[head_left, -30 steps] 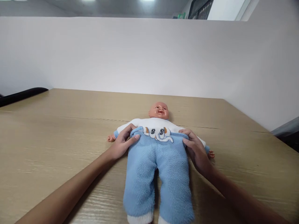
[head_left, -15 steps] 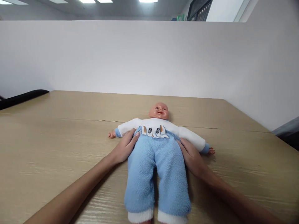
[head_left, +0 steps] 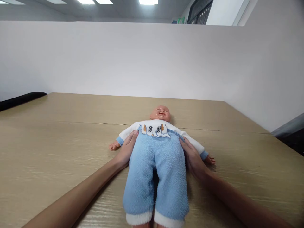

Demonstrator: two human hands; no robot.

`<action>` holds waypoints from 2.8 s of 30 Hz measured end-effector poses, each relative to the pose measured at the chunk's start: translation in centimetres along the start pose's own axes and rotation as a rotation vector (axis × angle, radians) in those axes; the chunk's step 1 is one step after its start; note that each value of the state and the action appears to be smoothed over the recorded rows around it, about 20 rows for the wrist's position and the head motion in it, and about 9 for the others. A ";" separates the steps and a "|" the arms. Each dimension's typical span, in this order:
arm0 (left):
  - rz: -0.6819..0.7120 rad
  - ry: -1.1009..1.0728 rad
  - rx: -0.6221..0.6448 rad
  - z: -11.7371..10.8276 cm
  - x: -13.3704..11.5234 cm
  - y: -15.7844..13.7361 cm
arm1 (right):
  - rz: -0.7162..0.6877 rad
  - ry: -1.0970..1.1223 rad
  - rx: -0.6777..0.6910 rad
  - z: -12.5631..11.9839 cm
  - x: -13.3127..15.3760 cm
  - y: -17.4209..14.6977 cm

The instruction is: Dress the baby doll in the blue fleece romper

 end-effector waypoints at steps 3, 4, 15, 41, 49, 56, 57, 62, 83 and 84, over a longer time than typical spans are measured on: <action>0.063 0.097 0.005 -0.7 -0.2 0.8 | 0.011 -0.036 -0.017 -0.2 0.3 0.7; 0.099 0.145 0.019 -1.0 -0.2 1.0 | -0.005 -0.059 -0.002 -0.2 0.5 0.9; 0.282 0.616 0.143 -3.0 -1.4 1.6 | -0.235 -0.518 0.249 -1.0 1.9 0.9; 0.078 0.087 0.108 -0.9 -0.3 0.5 | 0.087 0.039 -0.065 1.5 1.5 -0.9; 0.162 0.248 0.143 -1.4 -0.5 1.2 | -0.003 -0.017 0.001 1.0 1.4 -0.8; 0.162 0.309 0.204 -2.0 -1.4 1.1 | -0.131 -0.272 0.056 0.7 2.5 -0.2; 0.174 0.317 0.195 -2.1 -1.6 1.0 | -0.131 -0.278 0.061 0.5 2.6 -0.2; 0.185 0.206 0.162 -2.5 -1.8 1.0 | -0.078 -0.190 0.124 -0.5 3.1 0.5; 0.185 0.137 0.096 -2.5 -1.7 1.2 | 0.133 0.041 0.219 -0.5 4.3 6.6; 0.192 0.138 0.088 -2.5 -1.6 1.3 | 0.126 0.028 0.217 -0.5 4.3 6.6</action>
Point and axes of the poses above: each hand's wrist, its own y-axis towards the middle knuckle, its own z-axis out of the palm, x = y × z, the point moved 1 cm from there along y, towards the middle knuckle, and after that the axes turned 11 degrees about -z, right-handed, at the moved point
